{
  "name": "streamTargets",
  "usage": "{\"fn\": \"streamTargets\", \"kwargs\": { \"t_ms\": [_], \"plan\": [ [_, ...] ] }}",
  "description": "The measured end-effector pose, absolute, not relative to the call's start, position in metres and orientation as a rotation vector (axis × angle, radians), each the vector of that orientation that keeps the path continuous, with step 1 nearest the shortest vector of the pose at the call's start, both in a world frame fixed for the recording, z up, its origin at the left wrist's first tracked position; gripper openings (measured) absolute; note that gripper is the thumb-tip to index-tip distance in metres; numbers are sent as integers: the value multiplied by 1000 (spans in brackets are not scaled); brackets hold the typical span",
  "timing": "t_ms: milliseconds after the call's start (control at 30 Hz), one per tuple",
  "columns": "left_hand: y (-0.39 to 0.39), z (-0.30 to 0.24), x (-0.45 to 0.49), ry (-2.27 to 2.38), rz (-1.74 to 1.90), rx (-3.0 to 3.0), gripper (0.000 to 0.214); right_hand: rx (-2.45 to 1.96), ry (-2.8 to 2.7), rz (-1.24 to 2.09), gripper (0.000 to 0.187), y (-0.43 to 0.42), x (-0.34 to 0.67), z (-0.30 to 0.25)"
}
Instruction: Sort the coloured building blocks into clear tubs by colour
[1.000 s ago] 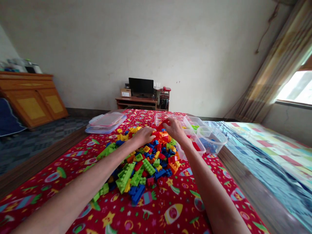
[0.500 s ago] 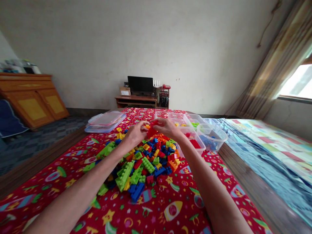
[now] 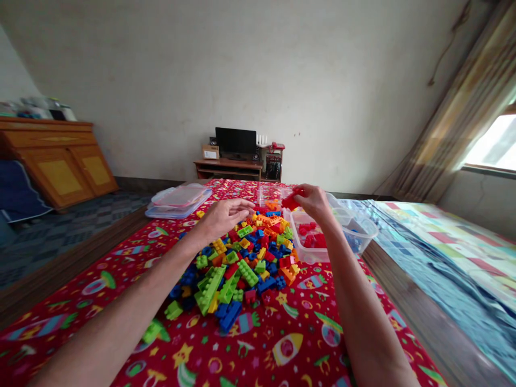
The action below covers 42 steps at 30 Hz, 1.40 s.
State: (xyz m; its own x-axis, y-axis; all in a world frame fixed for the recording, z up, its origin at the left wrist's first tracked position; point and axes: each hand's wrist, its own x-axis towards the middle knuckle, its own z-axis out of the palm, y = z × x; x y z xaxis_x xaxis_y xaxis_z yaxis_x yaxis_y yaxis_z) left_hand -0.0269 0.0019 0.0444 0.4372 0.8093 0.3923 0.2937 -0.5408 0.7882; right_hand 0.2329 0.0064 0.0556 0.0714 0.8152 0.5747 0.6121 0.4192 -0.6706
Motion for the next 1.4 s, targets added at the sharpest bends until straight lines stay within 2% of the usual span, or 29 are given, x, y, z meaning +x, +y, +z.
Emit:
{"fn": "streamTargets", "kwargs": {
  "t_ms": [133,400,733,1000,1133,1400],
  "plan": [
    [9,46,-35,954,1044,2058,45,-1749,-1596,-115,29,2,259,55],
    [16,43,-41,1054,1017,2099,41,-2058,-1769,-165,38,7,278,34],
    [18,48,-50,1199,1027,2140,34,-1841,-1905,-196,36,6,234,49],
    [23,48,-59,1441,888,2366,35,-1651,-2369,-267,49,3,172,7],
    [24,49,-62,1559,786,2446,33,-1695,-2469,-246,43,5,165,-3],
    [34,37,-67,1479,772,2482,33,-1766,-2339,-203,31,4,165,9]
  ]
}}
